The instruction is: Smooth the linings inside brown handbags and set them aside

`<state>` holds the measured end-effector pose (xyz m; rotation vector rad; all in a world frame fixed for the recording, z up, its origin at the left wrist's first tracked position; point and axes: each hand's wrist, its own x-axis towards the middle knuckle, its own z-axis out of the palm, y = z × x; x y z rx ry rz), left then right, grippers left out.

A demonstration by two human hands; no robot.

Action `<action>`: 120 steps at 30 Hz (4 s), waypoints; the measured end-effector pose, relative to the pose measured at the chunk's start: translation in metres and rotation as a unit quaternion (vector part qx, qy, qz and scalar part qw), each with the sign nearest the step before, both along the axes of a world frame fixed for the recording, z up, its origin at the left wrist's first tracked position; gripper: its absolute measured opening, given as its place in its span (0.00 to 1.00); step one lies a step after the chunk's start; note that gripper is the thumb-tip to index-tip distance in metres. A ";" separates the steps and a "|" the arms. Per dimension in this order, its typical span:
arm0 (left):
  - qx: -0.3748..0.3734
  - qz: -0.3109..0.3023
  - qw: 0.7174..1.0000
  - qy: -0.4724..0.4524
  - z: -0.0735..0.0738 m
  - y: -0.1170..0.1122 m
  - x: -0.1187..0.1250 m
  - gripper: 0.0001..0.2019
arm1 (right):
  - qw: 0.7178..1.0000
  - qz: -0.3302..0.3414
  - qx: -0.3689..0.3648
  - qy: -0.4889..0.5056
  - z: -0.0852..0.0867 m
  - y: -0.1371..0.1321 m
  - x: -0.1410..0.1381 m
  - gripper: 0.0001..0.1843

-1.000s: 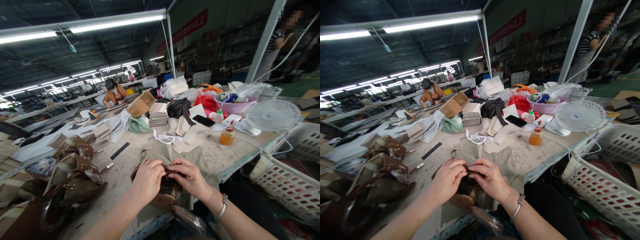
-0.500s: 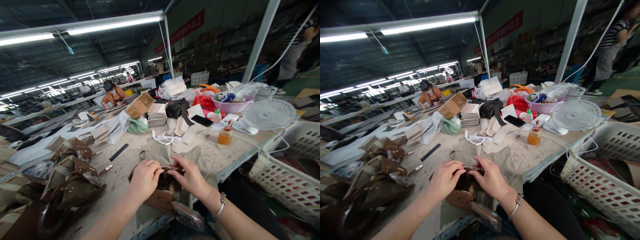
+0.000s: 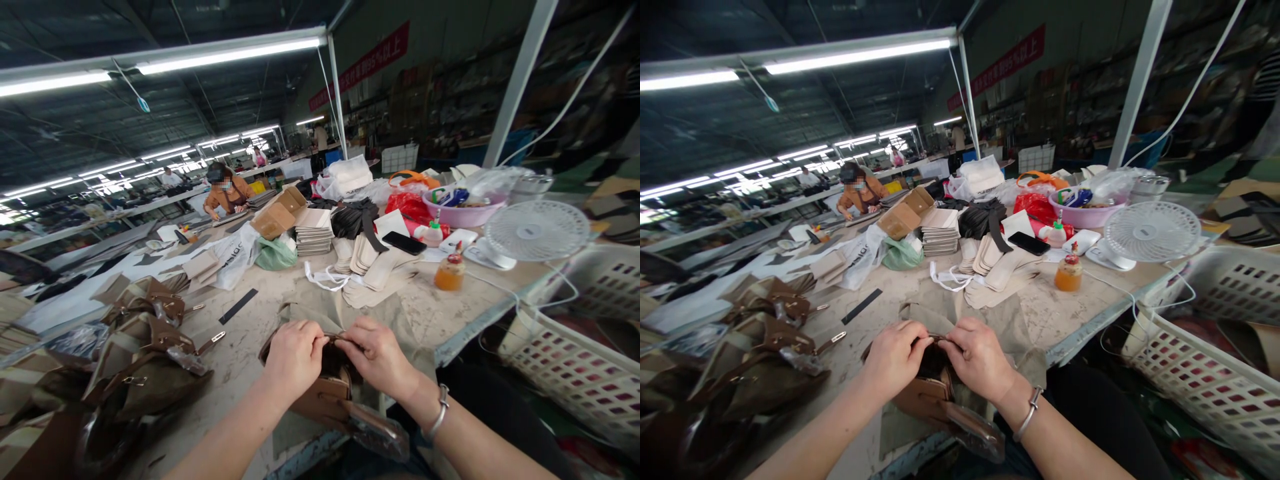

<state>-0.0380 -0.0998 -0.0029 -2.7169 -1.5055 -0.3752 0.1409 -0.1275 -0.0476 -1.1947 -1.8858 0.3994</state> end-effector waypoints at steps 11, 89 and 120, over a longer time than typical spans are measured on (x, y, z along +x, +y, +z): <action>-0.001 -0.008 0.997 -0.072 -0.002 0.000 -0.005 0.04 | 0.996 0.014 -0.020 -0.087 0.011 0.004 -0.001 0.15; -0.112 -0.022 0.993 0.003 0.024 0.024 -0.063 0.33 | 0.942 -0.005 -0.027 -0.333 0.040 0.022 -0.026 0.12; -0.025 0.001 0.993 -0.119 -0.006 0.046 -0.051 0.05 | 0.954 0.004 -0.059 -0.295 0.042 0.028 -0.021 0.17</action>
